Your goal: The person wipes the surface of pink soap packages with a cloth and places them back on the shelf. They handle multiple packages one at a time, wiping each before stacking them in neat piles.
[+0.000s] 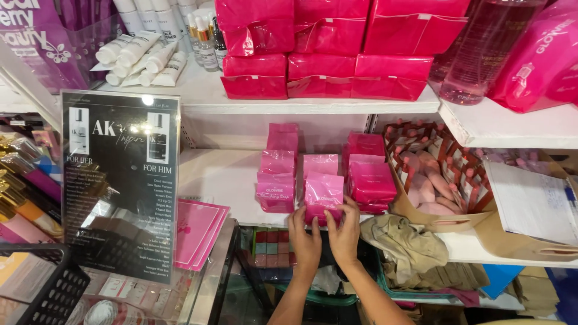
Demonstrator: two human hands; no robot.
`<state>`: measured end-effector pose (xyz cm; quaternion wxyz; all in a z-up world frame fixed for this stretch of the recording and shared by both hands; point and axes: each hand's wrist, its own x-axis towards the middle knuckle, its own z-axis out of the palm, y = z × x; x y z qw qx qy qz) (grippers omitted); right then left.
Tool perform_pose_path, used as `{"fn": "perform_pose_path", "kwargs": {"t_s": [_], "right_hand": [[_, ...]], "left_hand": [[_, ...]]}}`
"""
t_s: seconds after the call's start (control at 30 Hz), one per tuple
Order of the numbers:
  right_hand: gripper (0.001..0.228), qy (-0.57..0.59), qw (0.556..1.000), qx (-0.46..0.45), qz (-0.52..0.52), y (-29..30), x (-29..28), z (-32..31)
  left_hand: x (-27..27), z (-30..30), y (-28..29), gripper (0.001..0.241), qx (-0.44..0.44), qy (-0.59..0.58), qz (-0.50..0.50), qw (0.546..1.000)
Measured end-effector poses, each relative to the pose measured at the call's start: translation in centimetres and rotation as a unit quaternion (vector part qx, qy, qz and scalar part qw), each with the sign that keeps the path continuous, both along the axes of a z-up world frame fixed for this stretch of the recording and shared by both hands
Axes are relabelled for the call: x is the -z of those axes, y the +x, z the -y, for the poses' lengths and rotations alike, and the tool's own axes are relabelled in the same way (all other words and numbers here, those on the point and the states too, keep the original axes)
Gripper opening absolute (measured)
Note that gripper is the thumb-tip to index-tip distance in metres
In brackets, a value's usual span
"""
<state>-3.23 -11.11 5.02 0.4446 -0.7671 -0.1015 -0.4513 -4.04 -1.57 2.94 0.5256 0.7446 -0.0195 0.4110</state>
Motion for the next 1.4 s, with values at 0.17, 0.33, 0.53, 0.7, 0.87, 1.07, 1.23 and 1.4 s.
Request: {"fn": "perform_pose_path", "kwargs": {"t_s": [0.17,0.33,0.53,0.7,0.87,1.07,1.23,1.4], "right_hand": [[0.074,0.147,0.970,-0.144,-0.128,-0.4,0.0,0.3],[0.074,0.022,0.984,-0.080,-0.159,2.6,2.5,0.9],[0.073,0.045,0.976,-0.064,-0.205,7.0,3.2,-0.1],[0.081,0.044,0.974,-0.053,-0.216,11.1,3.6,-0.4],[0.095,0.123,0.941,-0.077,-0.306,14.8,3.0,-0.2],[0.096,0.248,0.911,-0.201,-0.262,17.2,1.0,-0.8],[0.070,0.265,0.896,-0.243,-0.261,19.1,0.2,-0.9],[0.057,0.251,0.895,-0.232,-0.289,20.8,0.4,-1.4]], "left_hand": [[0.7,-0.1,1.4,0.039,0.002,-0.006,-0.038,0.999],[0.4,0.2,2.4,0.040,0.009,-0.024,-0.062,0.998],[0.7,0.4,3.9,0.049,0.033,-0.007,-0.067,0.997],[2.6,0.0,5.8,0.055,0.061,0.076,-0.051,0.994],[2.8,-0.1,8.3,0.062,0.091,0.105,-0.093,0.986],[2.3,-0.1,9.0,0.068,0.080,0.135,-0.107,0.982],[1.4,-0.1,8.7,0.074,0.086,0.147,-0.130,0.977],[1.1,0.2,9.6,0.082,0.070,0.161,-0.198,0.964]]}}
